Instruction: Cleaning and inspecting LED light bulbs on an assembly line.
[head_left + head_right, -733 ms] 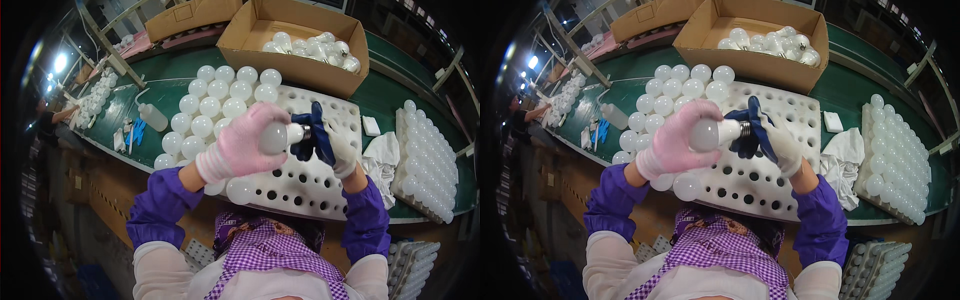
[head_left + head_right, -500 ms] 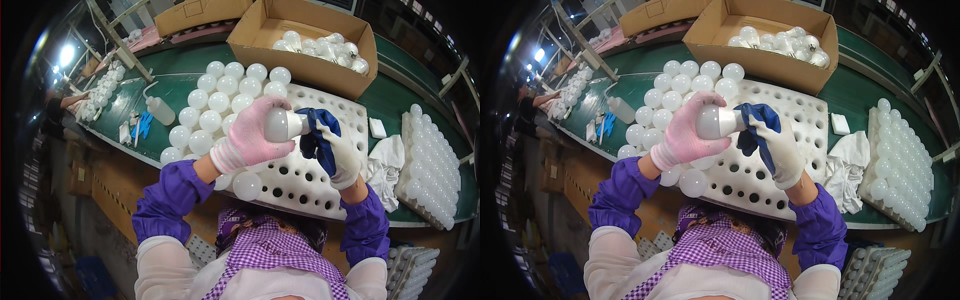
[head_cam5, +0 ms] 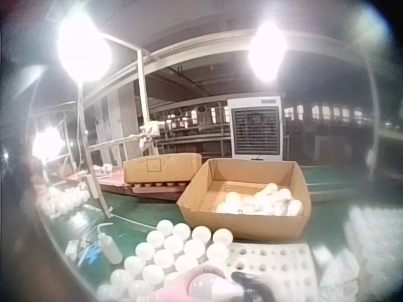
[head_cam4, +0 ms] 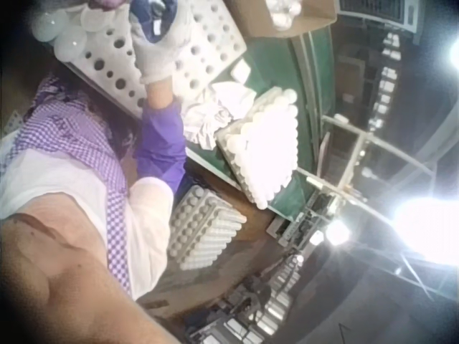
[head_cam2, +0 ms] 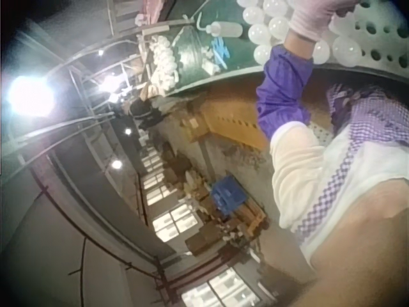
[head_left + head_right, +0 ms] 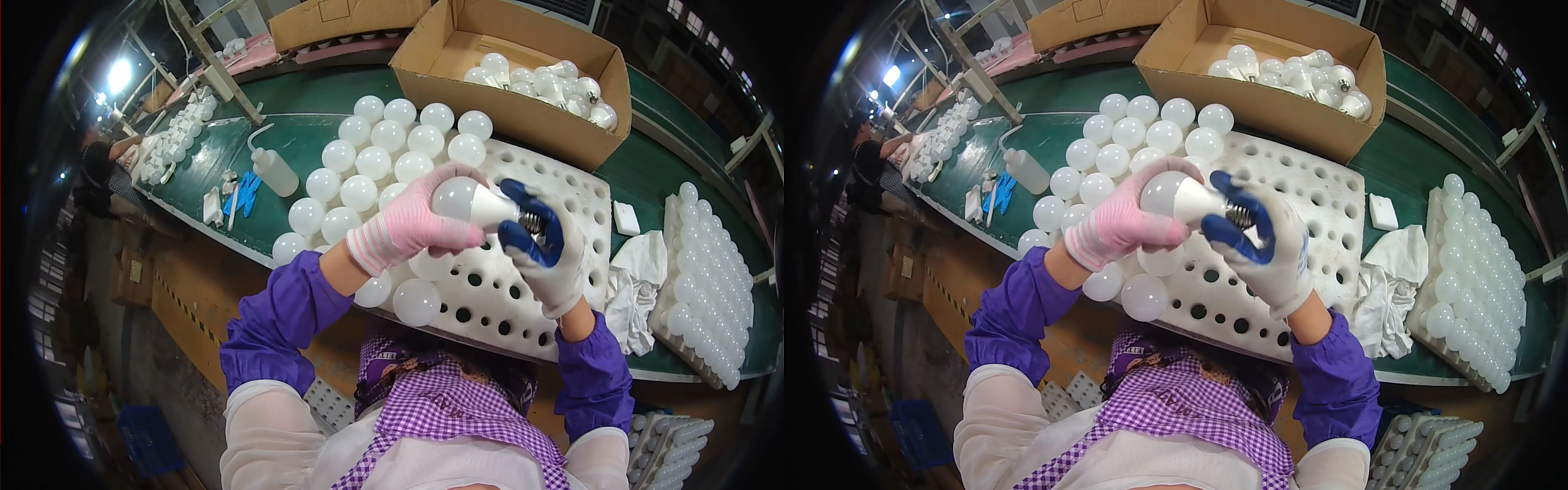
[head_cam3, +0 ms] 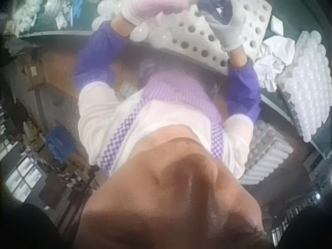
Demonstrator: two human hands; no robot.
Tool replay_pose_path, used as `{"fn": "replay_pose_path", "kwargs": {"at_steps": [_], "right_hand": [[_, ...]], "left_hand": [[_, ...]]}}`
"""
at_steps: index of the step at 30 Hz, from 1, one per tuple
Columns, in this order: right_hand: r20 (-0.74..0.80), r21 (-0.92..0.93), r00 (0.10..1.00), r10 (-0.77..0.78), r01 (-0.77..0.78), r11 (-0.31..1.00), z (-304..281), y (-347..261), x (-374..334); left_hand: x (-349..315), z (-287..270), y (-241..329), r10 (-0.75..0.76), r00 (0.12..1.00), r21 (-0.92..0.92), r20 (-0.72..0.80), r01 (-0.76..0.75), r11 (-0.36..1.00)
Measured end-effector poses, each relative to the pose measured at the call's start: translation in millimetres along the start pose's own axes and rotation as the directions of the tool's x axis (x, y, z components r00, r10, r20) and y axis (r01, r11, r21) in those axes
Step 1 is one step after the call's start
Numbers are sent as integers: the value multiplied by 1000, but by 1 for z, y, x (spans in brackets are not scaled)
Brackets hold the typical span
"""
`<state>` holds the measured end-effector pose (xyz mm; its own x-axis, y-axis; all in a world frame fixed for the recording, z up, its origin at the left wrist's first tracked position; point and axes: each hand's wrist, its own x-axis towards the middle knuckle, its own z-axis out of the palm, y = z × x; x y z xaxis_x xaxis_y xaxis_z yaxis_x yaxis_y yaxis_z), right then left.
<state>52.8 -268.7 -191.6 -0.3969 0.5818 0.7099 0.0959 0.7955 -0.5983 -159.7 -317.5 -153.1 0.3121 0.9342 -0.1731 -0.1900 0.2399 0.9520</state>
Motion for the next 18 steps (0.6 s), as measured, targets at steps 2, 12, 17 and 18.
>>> {"fn": "replay_pose_path", "kwargs": {"at_steps": [2,12,17,18], "right_hand": [[104,485,864,492,-476,734,5,-18,7],[15,456,867,498,-449,768,33,-25,2],[-57,207,886,460,-441,873,34,-24,9],[-96,160,901,424,-406,900,35,-23,11]], "left_hand": [[5,2,-6,369,926,317,-78,-328,890],[2,1,-2,399,876,301,-273,-316,900],[11,-19,-1,518,837,418,-176,-413,809],[8,-22,-1,518,837,419,-177,-413,809]]}}
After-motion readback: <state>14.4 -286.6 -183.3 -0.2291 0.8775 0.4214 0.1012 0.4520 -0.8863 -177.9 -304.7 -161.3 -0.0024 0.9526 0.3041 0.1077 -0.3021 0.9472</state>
